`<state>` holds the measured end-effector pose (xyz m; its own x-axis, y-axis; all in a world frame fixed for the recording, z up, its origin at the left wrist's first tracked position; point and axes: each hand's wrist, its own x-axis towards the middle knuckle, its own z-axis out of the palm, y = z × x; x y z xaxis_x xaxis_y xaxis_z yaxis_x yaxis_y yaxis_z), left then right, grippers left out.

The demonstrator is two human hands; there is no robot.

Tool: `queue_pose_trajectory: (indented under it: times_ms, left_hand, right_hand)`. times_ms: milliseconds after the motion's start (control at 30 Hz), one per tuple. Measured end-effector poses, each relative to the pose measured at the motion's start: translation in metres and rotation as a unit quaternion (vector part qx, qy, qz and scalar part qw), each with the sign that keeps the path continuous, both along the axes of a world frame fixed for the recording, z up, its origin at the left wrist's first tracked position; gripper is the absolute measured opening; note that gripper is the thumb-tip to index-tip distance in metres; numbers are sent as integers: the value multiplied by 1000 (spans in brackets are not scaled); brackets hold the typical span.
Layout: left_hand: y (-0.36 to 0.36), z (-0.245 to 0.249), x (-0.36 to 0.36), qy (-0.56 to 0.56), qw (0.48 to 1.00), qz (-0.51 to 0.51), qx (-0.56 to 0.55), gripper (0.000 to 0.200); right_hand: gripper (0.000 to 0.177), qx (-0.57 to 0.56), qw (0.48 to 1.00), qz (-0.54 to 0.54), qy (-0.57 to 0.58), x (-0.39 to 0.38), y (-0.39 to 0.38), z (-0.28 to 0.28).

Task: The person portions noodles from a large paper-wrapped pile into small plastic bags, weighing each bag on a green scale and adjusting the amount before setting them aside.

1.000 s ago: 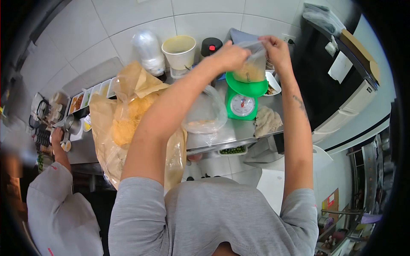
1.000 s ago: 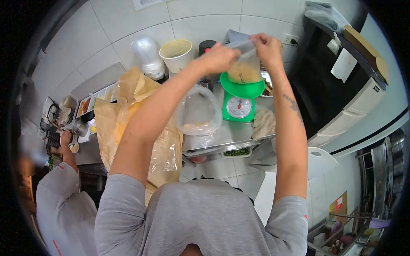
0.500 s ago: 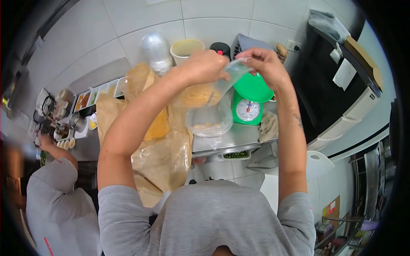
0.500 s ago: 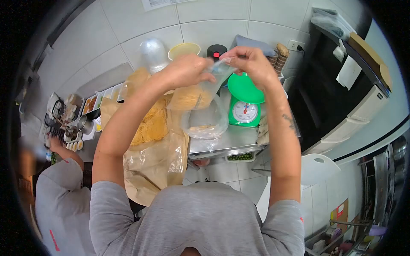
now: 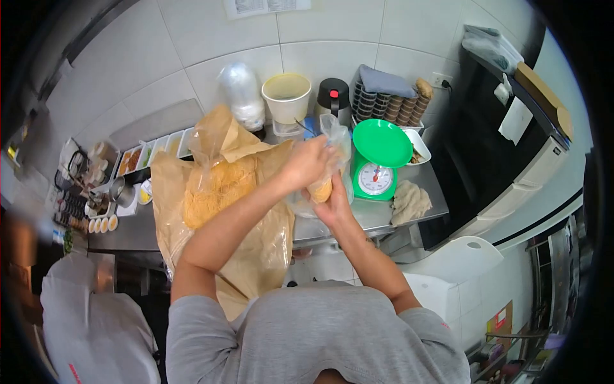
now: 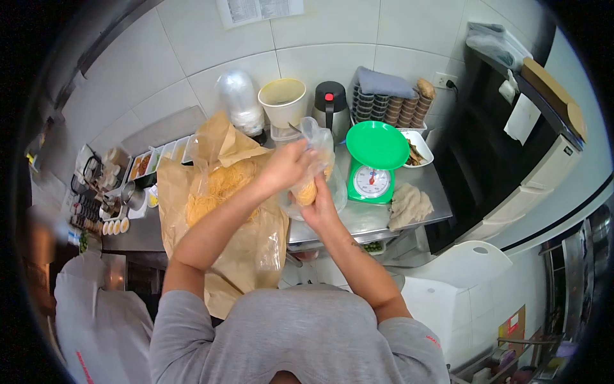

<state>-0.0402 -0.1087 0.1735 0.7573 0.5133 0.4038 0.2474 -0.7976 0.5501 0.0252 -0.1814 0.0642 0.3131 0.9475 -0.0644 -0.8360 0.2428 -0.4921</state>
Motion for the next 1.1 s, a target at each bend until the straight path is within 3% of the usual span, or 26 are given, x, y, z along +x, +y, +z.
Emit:
queue_pose_trajectory:
  times_ms: [100, 200, 300, 400, 500, 600, 700, 800, 867, 967, 1000, 1067, 1100]
  left_hand:
    - [16, 4, -11, -156, 951, 53, -261, 28]
    - [2, -41, -6, 2, 995, 98, -35, 25]
    - [19, -47, -13, -128, 968, 75, -202, 23]
    - [20, -44, -17, -175, 922, 81, -334, 22]
    - [-3, -72, -7, -221, 941, 96, -238, 21]
    - [8, -61, -13, -287, 807, 113, -504, 19]
    - [3, -76, 0, -307, 733, 76, -602, 19]
    - [7, -81, -7, -293, 722, -12, -627, 19]
    - [24, -63, -21, -268, 759, -32, -593, 20]
    - [35, -10, -29, -241, 802, -82, -541, 17]
    - [35, 7, -29, -236, 813, -102, -523, 15]
    - [32, 29, -29, -157, 883, -127, -424, 17]
    - [33, 34, -28, -116, 911, -137, -371, 18]
  right_hand:
    - [69, 8, 1000, 16, -23, 6, -7, 2]
    - [72, 16, 998, 51, 29, 6, -13, 6]
    - [72, 23, 997, 71, 25, 4, -14, 2]
    - [63, 3, 997, 78, -8, 13, -17, -2]
    - [56, -63, 996, 43, -52, 1, -14, -4]
    - [51, -71, 997, 32, -20, 10, -15, -7]
    - [49, -44, 997, 62, -30, 9, -15, -16]
    - [49, -35, 992, 101, -68, 8, -15, -16]
    - [51, -1, 992, 100, -76, 16, -21, -14]
    - [69, 50, 997, 60, -26, 25, -27, -15]
    - [73, 62, 996, 55, -44, 29, -31, -14]
    - [81, 89, 992, 50, -77, 34, -35, -12]
    - [84, 57, 976, 10, -209, 40, -37, -8]
